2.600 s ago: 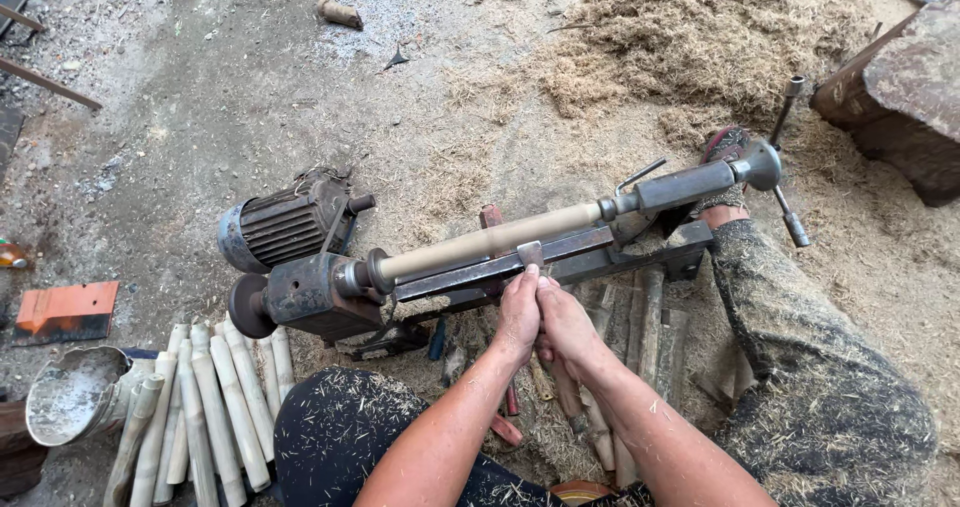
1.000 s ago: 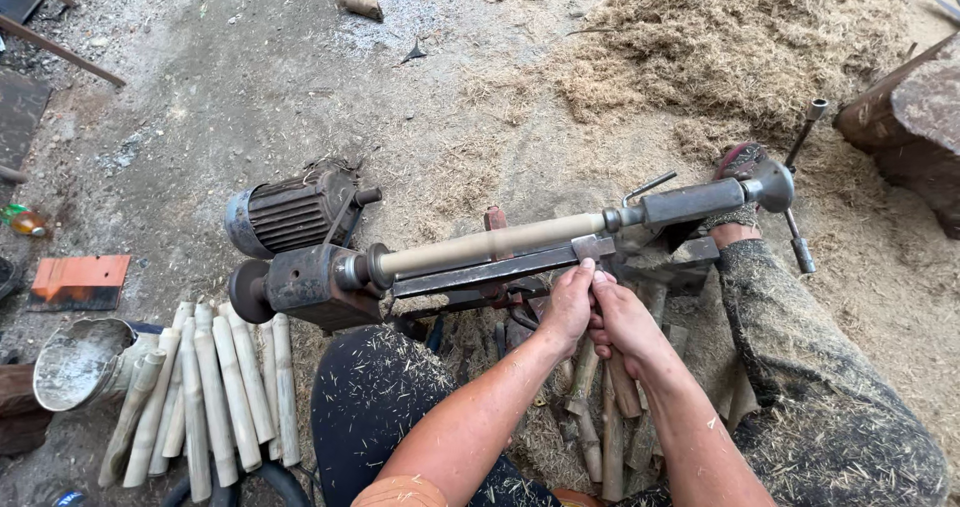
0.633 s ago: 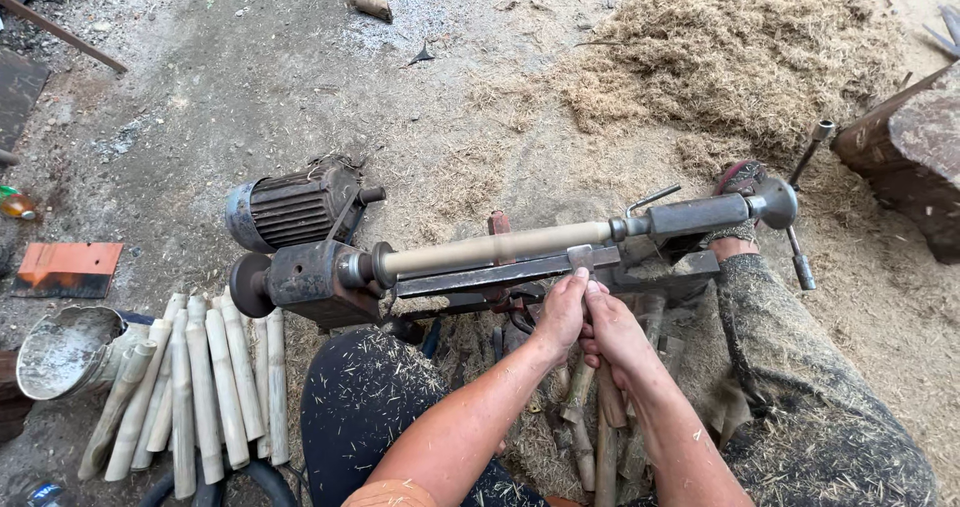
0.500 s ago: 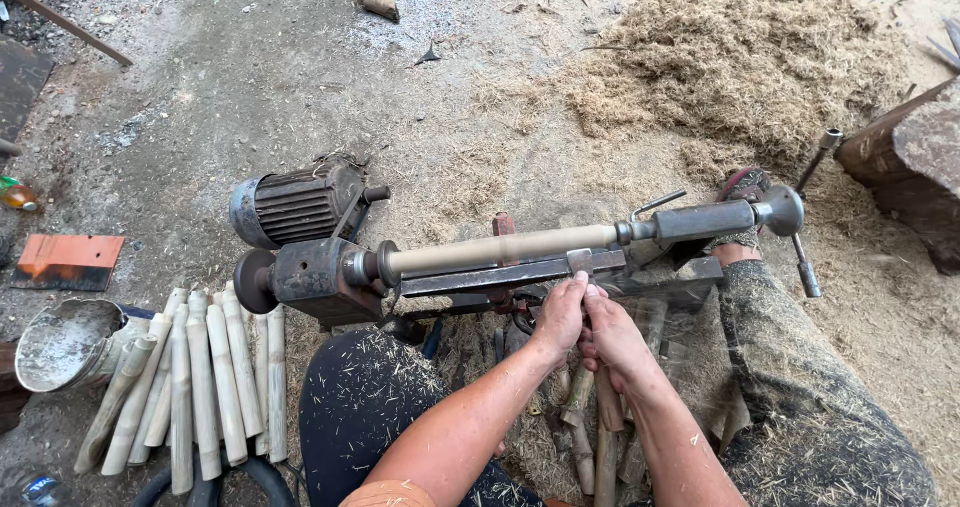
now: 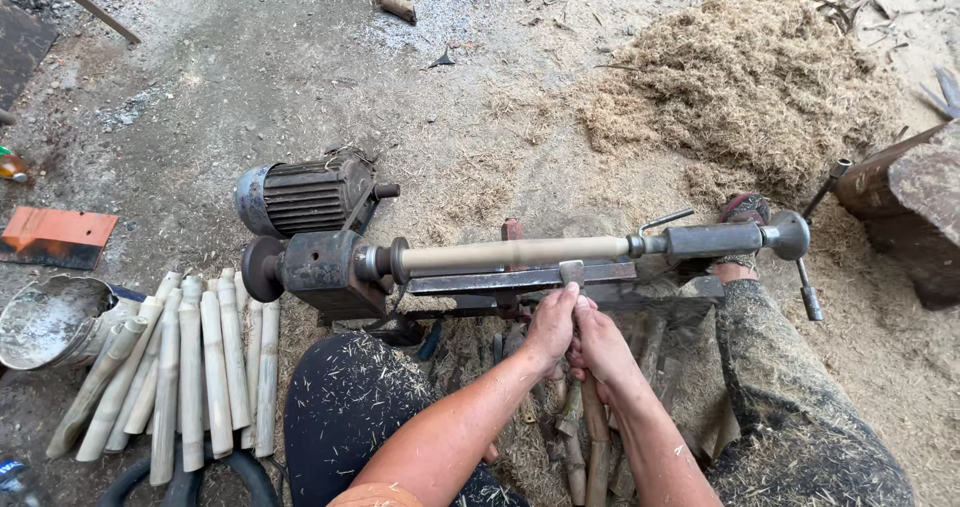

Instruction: The person uses a chisel to shape a rotating wooden rod mounted on a lathe. They guide the chisel along the spinning rod to smooth and taper it, then wipe the rod with a cloth and remove it from the lathe.

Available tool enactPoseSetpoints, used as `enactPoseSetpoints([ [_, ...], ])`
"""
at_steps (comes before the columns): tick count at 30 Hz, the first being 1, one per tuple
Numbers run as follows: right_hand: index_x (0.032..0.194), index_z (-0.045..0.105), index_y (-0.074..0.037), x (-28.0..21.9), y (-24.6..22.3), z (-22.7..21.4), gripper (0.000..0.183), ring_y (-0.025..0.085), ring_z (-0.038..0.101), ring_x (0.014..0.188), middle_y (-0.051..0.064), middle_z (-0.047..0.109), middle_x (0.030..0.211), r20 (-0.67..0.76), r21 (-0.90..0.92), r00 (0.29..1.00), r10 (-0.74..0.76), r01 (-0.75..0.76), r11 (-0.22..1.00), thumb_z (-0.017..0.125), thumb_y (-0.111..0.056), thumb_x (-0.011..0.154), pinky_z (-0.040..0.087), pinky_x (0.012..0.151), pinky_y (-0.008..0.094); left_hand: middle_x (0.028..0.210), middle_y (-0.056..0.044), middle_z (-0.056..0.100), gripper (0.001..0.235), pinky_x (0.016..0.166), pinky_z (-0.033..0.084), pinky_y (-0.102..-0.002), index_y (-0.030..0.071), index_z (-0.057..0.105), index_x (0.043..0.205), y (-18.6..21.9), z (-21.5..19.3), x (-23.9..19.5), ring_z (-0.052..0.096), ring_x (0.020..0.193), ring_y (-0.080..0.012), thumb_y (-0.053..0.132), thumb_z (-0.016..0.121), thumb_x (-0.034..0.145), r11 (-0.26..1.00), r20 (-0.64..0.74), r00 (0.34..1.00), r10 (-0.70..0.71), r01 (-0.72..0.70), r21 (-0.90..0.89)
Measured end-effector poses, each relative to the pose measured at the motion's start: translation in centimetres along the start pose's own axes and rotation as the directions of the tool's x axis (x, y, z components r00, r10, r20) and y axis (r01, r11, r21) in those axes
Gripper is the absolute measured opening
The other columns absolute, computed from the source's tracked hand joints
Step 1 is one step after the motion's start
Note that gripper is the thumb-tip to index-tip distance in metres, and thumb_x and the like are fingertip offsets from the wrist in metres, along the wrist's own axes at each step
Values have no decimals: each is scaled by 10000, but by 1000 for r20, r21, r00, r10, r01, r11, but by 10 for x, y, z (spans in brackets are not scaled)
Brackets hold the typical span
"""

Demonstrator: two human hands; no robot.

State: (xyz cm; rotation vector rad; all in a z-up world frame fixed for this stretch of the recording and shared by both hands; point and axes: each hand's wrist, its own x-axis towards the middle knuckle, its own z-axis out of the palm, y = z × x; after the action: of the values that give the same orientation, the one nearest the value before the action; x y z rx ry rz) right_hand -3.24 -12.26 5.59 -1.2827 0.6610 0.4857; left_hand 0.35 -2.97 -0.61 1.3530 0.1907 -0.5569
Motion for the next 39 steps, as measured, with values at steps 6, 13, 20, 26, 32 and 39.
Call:
enactPoseSetpoints([
  [6,1029,571,-140,0,6,9,320,85,343,417,-26,417,605,32,17,999,-40,39,999,406,-414,1051,313,358,252,858,-62,694,494,627,559,-284,32,689,1001,-10,-10,5,641,697,-132,431,413,1093,995,-23,997,68,-69,-69],
  [13,998,563,-103,12,21,13,337,66,336,424,-43,422,618,75,58,995,-68,64,996,398,-386,1077,309,367,239,840,-50,682,483,722,522,-394,48,688,956,-6,-22,0,628,752,-191,400,378,1071,999,-24,999,29,-29,17],
  [20,949,532,-85,9,20,27,360,90,355,406,-27,415,600,70,52,997,-24,21,998,376,-382,1081,343,362,271,884,-69,706,520,767,547,-346,37,700,992,-2,-35,-6,660,810,-179,402,344,1089,996,-33,998,52,-49,71],
  [26,970,570,-97,4,18,42,358,118,369,392,-7,424,580,60,60,998,-16,12,998,387,-390,1064,315,342,274,904,-93,711,504,762,556,-351,20,696,991,1,-43,-12,668,806,-173,390,370,1091,998,-48,997,58,-59,-13],
  [32,913,517,-113,13,29,51,390,82,332,404,-35,386,579,57,38,997,-60,58,998,382,-439,1079,325,348,261,862,-81,698,492,745,547,-355,32,693,966,2,-53,-16,651,774,-172,397,383,1081,999,-74,996,39,-40,-9],
  [39,888,515,-110,21,42,59,388,84,340,398,-33,394,575,62,49,996,-67,64,997,388,-424,1079,330,347,267,799,-80,662,488,623,518,-383,38,692,968,12,-61,-26,589,659,-188,422,412,1077,999,-107,994,-20,15,-40],
])
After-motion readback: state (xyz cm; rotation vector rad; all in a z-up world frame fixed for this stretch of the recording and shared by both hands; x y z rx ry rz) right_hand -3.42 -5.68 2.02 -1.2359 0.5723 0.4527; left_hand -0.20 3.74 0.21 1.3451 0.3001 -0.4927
